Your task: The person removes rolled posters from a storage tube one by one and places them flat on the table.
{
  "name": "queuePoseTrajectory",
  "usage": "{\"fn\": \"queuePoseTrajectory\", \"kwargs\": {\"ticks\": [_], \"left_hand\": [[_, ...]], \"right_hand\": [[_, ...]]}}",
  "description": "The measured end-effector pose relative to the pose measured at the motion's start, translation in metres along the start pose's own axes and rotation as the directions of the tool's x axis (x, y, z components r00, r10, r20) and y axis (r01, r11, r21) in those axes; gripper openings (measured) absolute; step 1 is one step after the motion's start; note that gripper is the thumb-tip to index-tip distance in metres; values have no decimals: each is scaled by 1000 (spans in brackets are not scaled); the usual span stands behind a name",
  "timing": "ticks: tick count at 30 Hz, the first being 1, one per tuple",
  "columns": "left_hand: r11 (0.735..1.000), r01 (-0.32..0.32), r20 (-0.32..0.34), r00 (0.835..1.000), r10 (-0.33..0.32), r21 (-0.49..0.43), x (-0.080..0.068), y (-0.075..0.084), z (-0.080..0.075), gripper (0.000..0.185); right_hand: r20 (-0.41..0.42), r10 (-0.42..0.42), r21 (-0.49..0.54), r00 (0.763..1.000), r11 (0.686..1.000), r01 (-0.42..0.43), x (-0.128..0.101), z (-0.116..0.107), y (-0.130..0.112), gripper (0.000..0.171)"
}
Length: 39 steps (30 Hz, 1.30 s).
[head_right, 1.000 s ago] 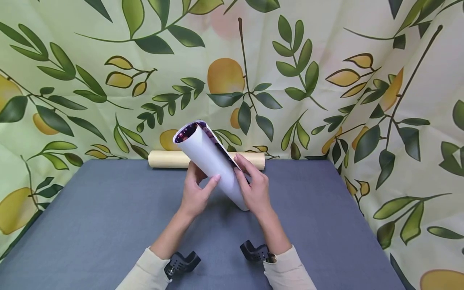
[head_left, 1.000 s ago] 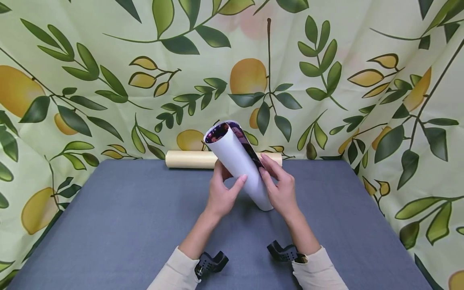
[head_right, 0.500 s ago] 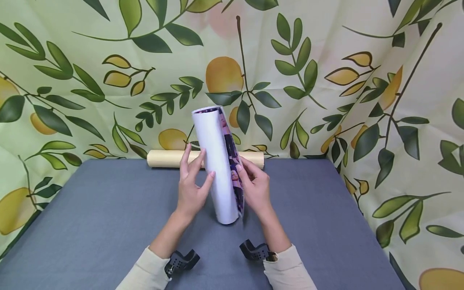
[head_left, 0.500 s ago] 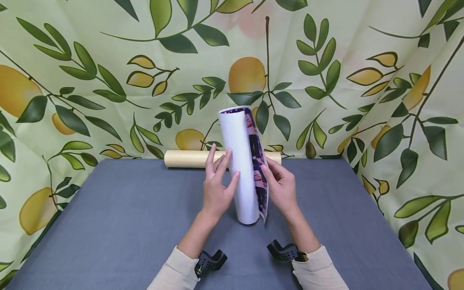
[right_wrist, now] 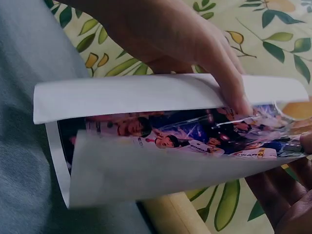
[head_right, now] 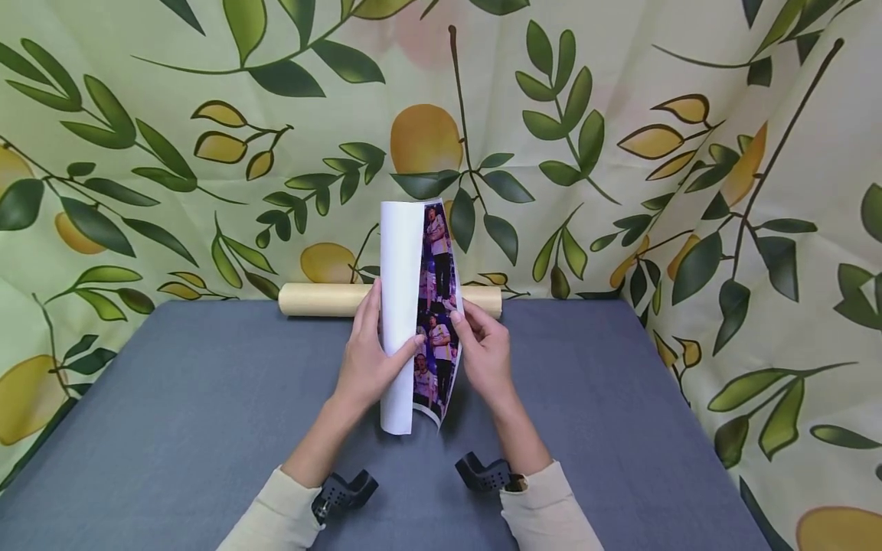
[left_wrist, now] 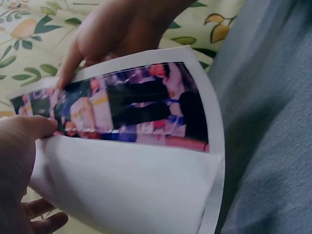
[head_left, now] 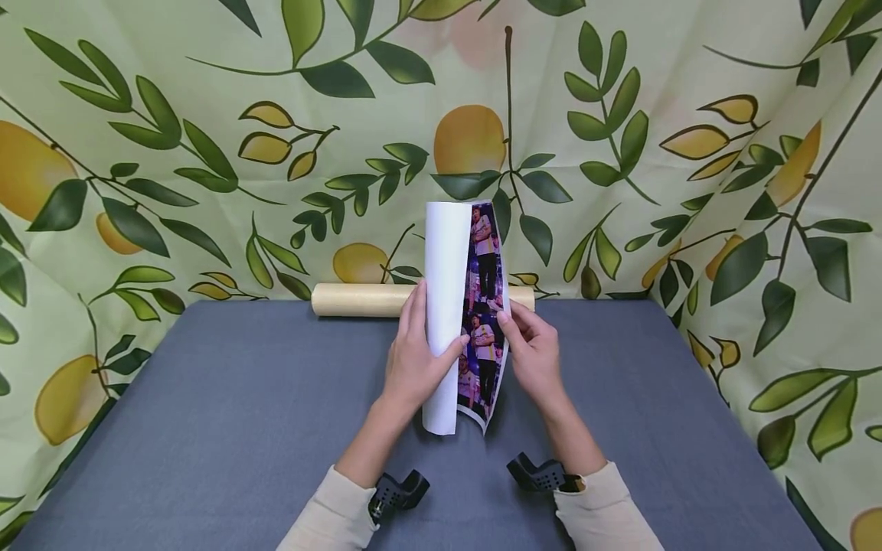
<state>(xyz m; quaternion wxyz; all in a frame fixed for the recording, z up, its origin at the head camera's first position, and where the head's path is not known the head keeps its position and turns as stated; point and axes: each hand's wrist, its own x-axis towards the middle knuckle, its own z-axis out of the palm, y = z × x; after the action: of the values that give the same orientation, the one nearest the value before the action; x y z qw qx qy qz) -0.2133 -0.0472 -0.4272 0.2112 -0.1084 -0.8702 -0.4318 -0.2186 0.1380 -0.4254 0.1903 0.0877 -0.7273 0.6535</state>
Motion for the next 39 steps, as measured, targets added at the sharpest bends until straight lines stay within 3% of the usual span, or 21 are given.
{"fn": "queuePoseTrajectory", "kwargs": {"ticks": [5,10,16,19,23,27,31,35,39], "left_hand": [[999,42,0,999,-42,-27,4,-4,-7,95],[997,26,-3,1000,-26,-71,7,-9,-18,78],[1000,14,-25,1000,-13,11,11,-18,-32,60],[999,-16,-34,999,18,47,13,-25,-39,57],[997,-49,1,999,49,51,16,-31,-47,49],[1000,18,80,997,-16,-26,19,-34,-51,39],[986,118,113,988,-104,-121,20,-37,-53,35],[956,179,167,976,-142,-232,22,-40,-55,43],[917,249,214,959,-187,-312,24,-44,-58,51]], "right_hand": [[-42,24,23,999,999,-23,4,-5,1,28],[-55,53,27,997,998,-52,7,-12,3,29],[-53,70,-1,996,998,-70,10,-23,5,30],[-8,86,-22,996,996,-86,12,-29,7,33],[158,64,-32,985,998,-60,14,-40,8,43],[282,9,-99,959,995,20,15,-49,11,57],[298,-37,-189,954,977,97,15,-54,13,47],[302,-17,-234,953,968,91,14,-56,13,31],[299,23,-267,954,962,61,14,-59,13,32]]}}
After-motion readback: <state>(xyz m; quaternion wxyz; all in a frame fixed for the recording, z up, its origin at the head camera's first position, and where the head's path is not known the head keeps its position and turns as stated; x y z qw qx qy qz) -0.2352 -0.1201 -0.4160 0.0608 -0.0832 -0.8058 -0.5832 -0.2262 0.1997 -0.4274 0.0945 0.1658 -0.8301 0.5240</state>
